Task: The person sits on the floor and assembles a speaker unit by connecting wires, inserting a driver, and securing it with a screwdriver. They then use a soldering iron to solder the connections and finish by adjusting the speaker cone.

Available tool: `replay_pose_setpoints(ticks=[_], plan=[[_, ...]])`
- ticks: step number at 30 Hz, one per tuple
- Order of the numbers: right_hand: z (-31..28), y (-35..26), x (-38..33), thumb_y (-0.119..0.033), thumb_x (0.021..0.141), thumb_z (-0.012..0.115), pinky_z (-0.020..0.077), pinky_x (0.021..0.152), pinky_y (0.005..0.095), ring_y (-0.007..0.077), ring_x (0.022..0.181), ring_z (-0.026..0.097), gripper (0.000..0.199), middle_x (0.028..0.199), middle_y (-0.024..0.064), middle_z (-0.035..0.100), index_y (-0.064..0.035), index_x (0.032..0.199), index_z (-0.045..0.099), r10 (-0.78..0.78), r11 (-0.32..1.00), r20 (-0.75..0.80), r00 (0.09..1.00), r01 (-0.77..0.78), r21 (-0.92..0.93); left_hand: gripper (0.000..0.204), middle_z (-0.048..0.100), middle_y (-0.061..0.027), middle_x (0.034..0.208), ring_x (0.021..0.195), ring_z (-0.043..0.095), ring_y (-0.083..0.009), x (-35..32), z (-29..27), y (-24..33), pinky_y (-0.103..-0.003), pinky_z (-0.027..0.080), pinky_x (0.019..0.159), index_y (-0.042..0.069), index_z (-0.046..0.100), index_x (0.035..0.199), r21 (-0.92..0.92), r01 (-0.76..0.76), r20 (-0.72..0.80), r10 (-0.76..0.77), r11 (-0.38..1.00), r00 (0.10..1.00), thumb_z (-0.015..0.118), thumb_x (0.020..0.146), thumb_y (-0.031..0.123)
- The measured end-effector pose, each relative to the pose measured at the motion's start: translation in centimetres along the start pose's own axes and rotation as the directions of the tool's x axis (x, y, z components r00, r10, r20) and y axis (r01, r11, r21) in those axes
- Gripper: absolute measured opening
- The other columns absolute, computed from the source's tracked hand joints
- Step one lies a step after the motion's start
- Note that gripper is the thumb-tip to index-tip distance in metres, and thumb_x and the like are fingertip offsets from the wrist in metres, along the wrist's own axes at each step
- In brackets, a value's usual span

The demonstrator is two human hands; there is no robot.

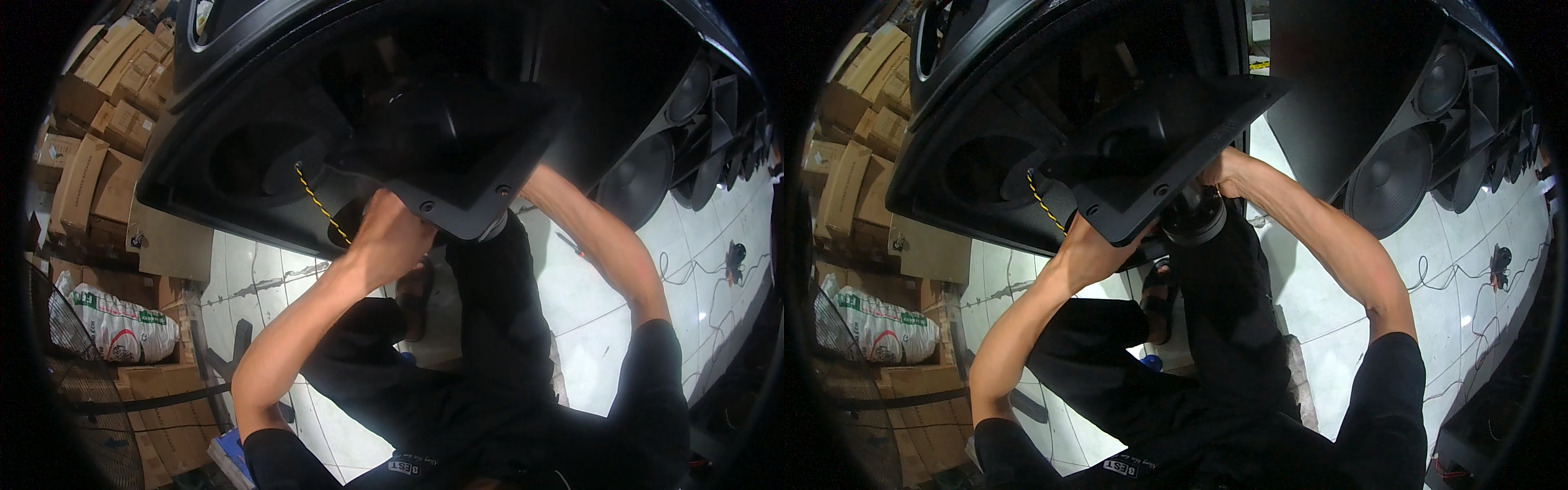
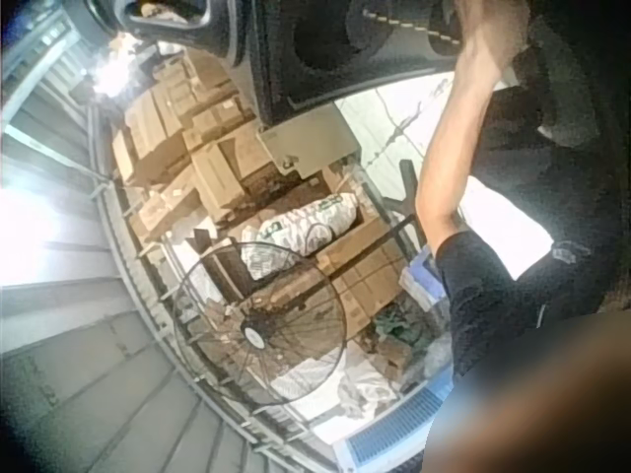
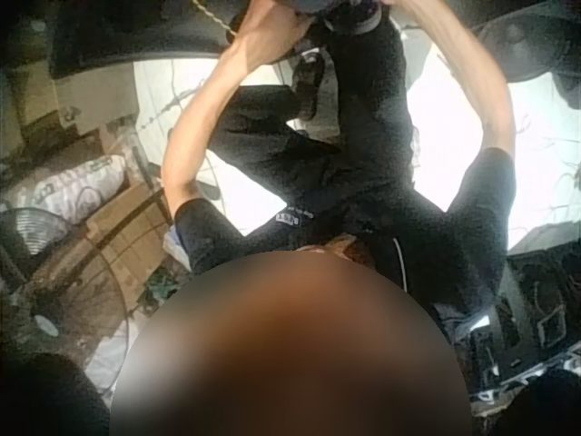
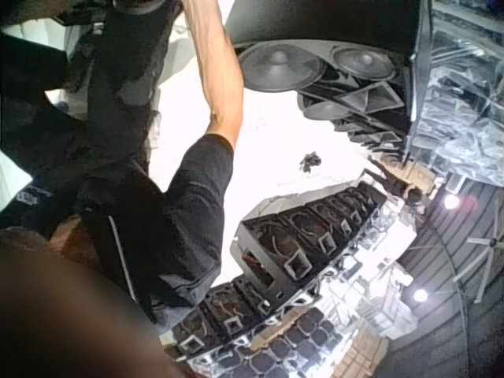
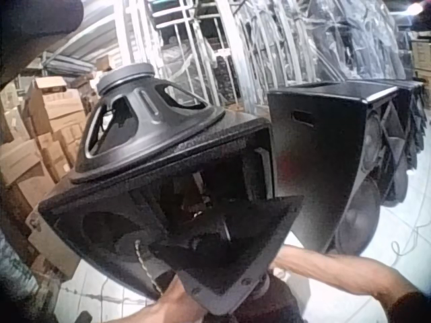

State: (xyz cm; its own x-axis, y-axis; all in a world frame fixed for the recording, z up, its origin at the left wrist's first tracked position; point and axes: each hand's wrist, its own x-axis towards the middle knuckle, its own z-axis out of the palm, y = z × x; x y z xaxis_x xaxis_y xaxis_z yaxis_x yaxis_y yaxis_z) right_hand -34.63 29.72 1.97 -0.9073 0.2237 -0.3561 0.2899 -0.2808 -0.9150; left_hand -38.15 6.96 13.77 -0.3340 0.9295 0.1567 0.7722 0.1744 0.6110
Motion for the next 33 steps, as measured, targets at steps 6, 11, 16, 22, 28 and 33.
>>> replay_pose_setpoints(ticks=[6, 11, 16, 22, 28, 33], plan=[[0.0, -0.6, -1.6, 0.006, 0.092, 0.055, 0.0511, 0.090, 0.0352, 0.0278, 0.112, 0.058, 0.022, 0.123, 0.0180, 0.063, 0.0009, 0.110, 0.068, -0.089, 0.974, 0.027, 0.996, 0.092, -0.204, 0.019, 0.070, -0.0164, 0.091, 0.081, 0.069, -0.0291, 0.0, -0.2, -0.8, -0.036, 0.054, 0.071, -0.002, 0.068, 0.103, 0.002, -0.010, 0.013, 0.010, 1.000, 1.000, 0.071, 0.087, 0.009], [1.5, -1.8, -2.2, 0.010, 0.089, 0.056, 0.0546, 0.088, 0.0361, 0.0270, 0.107, 0.063, 0.025, 0.120, 0.0196, 0.065, 0.0032, 0.111, 0.066, -0.082, 0.980, 0.055, 0.995, 0.090, -0.179, 0.019, 0.070, -0.0161, 0.091, 0.080, 0.068, -0.0293, -0.4, 0.0, -1.7, -0.036, 0.054, 0.071, -0.001, 0.068, 0.103, 0.075, -0.084, -0.006, 0.084, 0.994, 0.996, 0.072, 0.088, 0.011], [1.3, -1.8, -1.9, 0.011, 0.088, 0.058, 0.0572, 0.085, 0.0336, 0.0249, 0.103, 0.066, 0.025, 0.118, 0.0184, 0.066, 0.0035, 0.110, 0.066, -0.080, 0.989, 0.097, 0.992, 0.092, -0.119, 0.019, 0.070, -0.0158, 0.089, 0.077, 0.067, -0.0289, -0.1, -0.3, -1.8, -0.038, 0.054, 0.069, 0.000, 0.069, 0.102, 0.114, -0.094, 0.055, 0.089, 0.989, 0.995, 0.071, 0.088, 0.011], [0.9, -1.3, -1.7, 0.014, 0.088, 0.054, 0.0543, 0.089, 0.0332, 0.0244, 0.112, 0.062, 0.031, 0.125, 0.0166, 0.064, 0.0011, 0.114, 0.065, -0.057, 0.975, 0.054, 0.997, 0.067, -0.213, 0.019, 0.069, -0.0138, 0.083, 0.072, 0.067, -0.0267, 0.3, -1.0, -1.8, -0.037, 0.054, 0.066, 0.004, 0.070, 0.105, 0.198, -0.074, 0.167, 0.040, 0.977, 0.985, 0.070, 0.089, 0.015], [0.8, -0.4, -1.3, 0.013, 0.090, 0.053, 0.0521, 0.090, 0.0336, 0.0242, 0.115, 0.060, 0.031, 0.128, 0.0174, 0.062, 0.0010, 0.117, 0.064, -0.086, 0.966, 0.020, 0.996, 0.088, -0.242, 0.016, 0.068, -0.0148, 0.084, 0.076, 0.067, -0.0302, 0.4, -1.7, -2.3, -0.035, 0.054, 0.066, 0.004, 0.069, 0.102, 0.335, -0.032, 0.238, -0.052, 0.942, 0.970, 0.066, 0.091, 0.015], [0.7, -1.4, -1.5, 0.011, 0.091, 0.053, 0.0526, 0.088, 0.0333, 0.0251, 0.113, 0.061, 0.031, 0.128, 0.0173, 0.062, 0.0009, 0.119, 0.064, -0.009, 0.989, 0.073, 0.997, 0.020, -0.149, 0.010, 0.069, -0.0228, 0.103, 0.097, 0.067, -0.0386, 1.1, -2.2, -1.1, -0.036, 0.056, 0.078, -0.003, 0.067, 0.096, 0.286, 0.044, 0.264, -0.123, 0.957, 0.957, 0.064, 0.086, 0.000]])
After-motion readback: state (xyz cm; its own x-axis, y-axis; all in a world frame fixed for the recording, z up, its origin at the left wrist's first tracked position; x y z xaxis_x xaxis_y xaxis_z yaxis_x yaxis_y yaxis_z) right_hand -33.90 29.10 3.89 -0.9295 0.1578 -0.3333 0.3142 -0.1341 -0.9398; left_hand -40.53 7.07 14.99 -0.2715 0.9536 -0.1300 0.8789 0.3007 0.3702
